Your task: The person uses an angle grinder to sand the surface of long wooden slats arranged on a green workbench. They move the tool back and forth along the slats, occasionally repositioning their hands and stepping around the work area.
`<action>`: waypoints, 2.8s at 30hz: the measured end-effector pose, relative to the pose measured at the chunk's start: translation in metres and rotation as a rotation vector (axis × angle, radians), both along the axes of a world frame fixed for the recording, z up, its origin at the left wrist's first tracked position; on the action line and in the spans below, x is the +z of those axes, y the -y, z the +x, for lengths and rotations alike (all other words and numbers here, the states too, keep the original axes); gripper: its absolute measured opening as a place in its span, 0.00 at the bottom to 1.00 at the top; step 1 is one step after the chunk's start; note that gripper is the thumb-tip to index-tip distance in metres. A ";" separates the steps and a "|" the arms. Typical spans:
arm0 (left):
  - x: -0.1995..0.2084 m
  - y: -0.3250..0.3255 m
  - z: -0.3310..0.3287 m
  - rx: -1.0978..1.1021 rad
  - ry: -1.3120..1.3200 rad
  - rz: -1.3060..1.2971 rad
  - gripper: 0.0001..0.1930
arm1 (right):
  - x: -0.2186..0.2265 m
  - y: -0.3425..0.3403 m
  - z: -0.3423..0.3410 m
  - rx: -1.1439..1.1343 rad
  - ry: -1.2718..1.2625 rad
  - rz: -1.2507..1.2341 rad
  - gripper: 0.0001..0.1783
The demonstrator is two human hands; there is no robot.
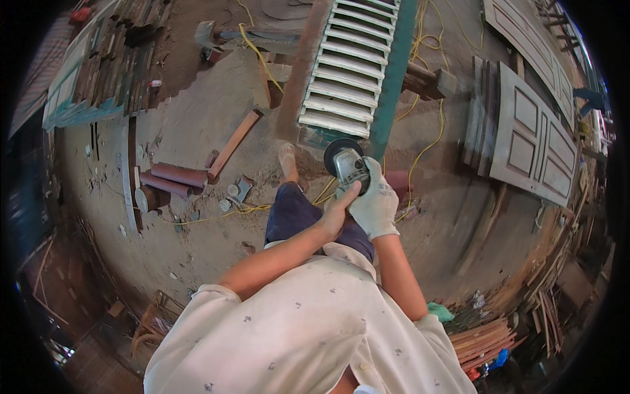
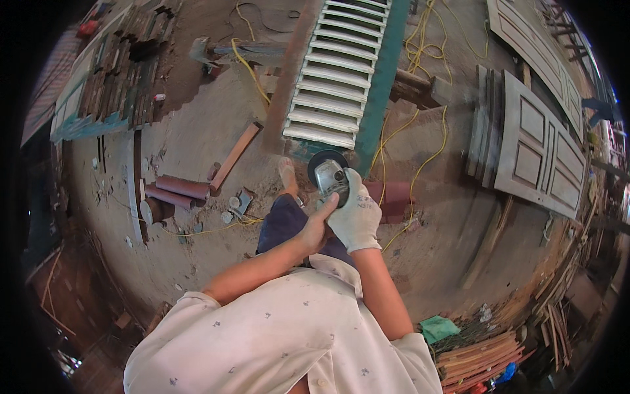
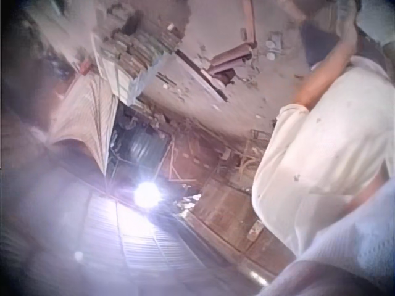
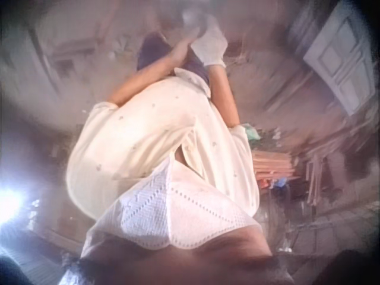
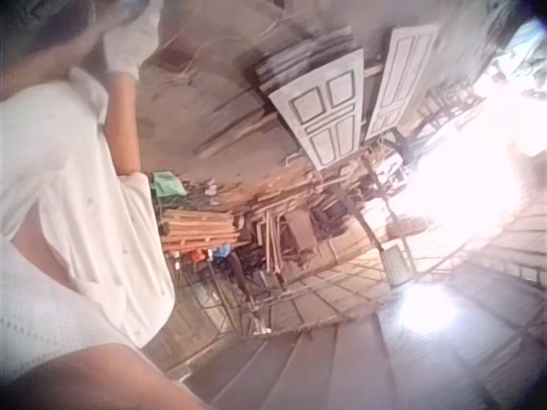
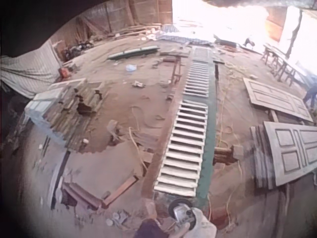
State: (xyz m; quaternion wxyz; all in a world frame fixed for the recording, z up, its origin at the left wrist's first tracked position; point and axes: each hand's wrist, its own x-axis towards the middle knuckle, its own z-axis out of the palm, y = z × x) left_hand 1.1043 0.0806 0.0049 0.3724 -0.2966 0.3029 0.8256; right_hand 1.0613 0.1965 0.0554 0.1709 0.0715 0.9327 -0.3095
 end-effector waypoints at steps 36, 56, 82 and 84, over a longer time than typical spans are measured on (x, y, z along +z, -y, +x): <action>-0.045 0.007 0.002 0.155 -0.072 -0.032 0.28 | -0.005 0.028 -0.013 -0.062 0.058 0.089 0.40; 0.006 -0.087 -0.001 -0.062 -0.055 0.064 0.35 | 0.004 -0.080 0.011 -0.083 0.089 0.205 0.44; 0.006 -0.046 0.001 0.196 0.056 0.052 0.33 | -0.004 -0.019 -0.019 0.242 0.007 0.168 0.38; -0.004 -0.046 0.003 0.151 -0.013 0.000 0.33 | -0.002 -0.028 -0.016 0.187 0.029 0.184 0.39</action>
